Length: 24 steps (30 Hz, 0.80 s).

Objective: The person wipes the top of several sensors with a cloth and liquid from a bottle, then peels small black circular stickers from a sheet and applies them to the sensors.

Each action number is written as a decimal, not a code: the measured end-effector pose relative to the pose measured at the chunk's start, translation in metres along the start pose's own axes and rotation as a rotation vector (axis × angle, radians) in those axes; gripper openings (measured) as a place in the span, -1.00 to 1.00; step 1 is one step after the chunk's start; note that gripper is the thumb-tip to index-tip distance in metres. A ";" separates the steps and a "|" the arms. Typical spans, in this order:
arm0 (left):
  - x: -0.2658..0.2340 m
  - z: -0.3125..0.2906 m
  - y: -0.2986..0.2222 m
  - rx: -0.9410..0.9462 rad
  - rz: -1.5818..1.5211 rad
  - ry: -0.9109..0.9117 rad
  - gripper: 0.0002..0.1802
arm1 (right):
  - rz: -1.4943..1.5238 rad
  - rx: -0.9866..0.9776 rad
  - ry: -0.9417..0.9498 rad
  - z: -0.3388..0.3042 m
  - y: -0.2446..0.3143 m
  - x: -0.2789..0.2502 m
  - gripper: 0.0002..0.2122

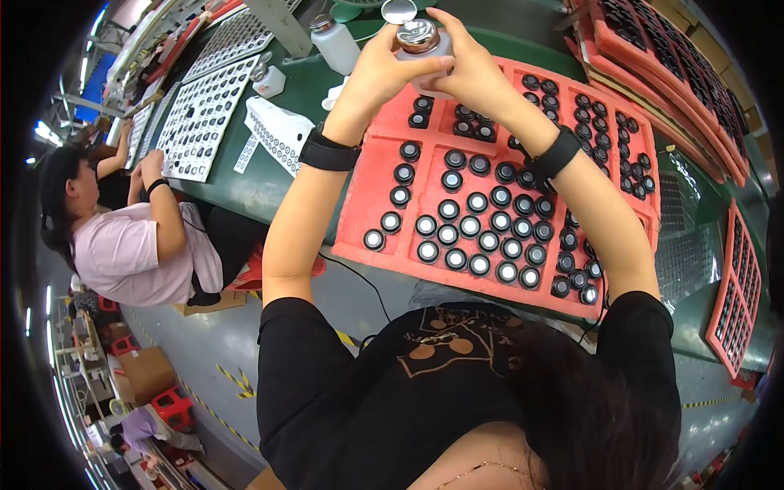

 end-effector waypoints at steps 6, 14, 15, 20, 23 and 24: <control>-0.015 0.042 0.018 0.067 0.175 -0.106 -0.53 | -0.042 0.133 0.101 -0.002 -0.041 -0.005 -0.19; -0.102 0.073 0.048 0.182 0.914 -0.351 -0.50 | -0.484 0.212 0.152 -0.073 -0.061 -0.140 -0.28; -0.112 0.073 0.055 0.179 0.909 -0.326 -0.47 | -0.614 0.186 0.168 -0.083 -0.054 -0.160 -0.29; -0.156 0.067 0.122 -0.109 0.583 -0.282 -0.56 | -0.564 0.661 0.122 -0.171 -0.066 -0.261 -0.33; -0.187 0.068 0.142 -0.139 0.296 -0.248 -0.64 | -0.669 0.810 0.020 -0.228 -0.054 -0.325 -0.33; -0.194 0.071 0.152 -0.203 0.258 -0.252 -0.63 | -0.716 0.850 0.007 -0.248 -0.051 -0.345 -0.33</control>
Point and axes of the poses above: each hand's wrist, its own z-axis towards the middle knuckle, its own x-axis out of the palm, y = z × x, the point moved 10 cm from there along z, towards the middle knuckle, and after that the axes turned 14 degrees about -z, right-handed, at the moved point
